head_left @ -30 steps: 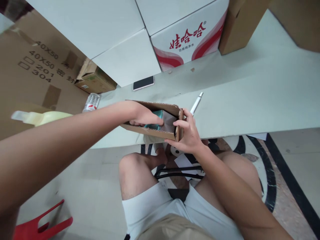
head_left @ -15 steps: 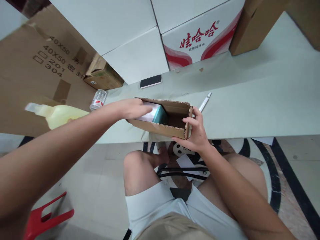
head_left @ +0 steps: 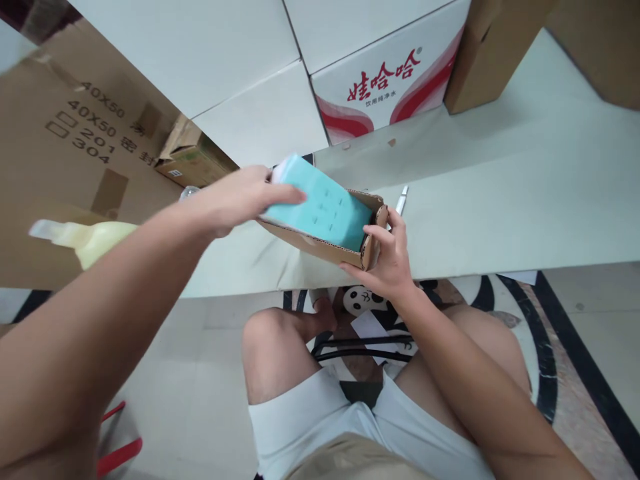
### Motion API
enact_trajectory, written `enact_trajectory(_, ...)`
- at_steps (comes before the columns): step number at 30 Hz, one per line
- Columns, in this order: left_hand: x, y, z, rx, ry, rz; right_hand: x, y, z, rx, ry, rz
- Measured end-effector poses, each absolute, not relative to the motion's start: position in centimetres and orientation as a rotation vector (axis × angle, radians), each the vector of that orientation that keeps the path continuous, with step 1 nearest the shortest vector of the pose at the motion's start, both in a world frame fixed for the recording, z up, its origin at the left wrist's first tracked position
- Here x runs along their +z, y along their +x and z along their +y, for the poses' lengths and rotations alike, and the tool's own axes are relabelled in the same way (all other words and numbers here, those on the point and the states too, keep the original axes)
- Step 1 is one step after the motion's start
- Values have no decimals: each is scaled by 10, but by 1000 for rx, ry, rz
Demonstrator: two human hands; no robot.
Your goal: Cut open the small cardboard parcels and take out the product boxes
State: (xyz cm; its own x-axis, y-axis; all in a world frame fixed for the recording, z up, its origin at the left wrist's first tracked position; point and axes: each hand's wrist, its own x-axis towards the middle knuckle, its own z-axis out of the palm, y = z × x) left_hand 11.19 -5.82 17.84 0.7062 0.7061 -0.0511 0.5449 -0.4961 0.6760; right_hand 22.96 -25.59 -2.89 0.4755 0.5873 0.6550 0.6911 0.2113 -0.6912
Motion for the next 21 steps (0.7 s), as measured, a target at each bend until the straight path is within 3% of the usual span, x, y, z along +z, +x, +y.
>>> enact_trajectory(2, 197, 103, -49, 47, 1995, 925, -29, 234, -254, -125, -1481, -1190)
enact_trajectory(6, 197, 71, -28, 263, 1591, 887, -29, 237, -247, -176, -1501, -1195)
enact_trajectory(14, 106, 38, -48, 780, 755, 521, -33, 237, -218, -300, -1577, -1136)
enact_trajectory(21, 41, 24, -64, 704, 492, 491, -42, 259, -203, -531, -1672, -1010)
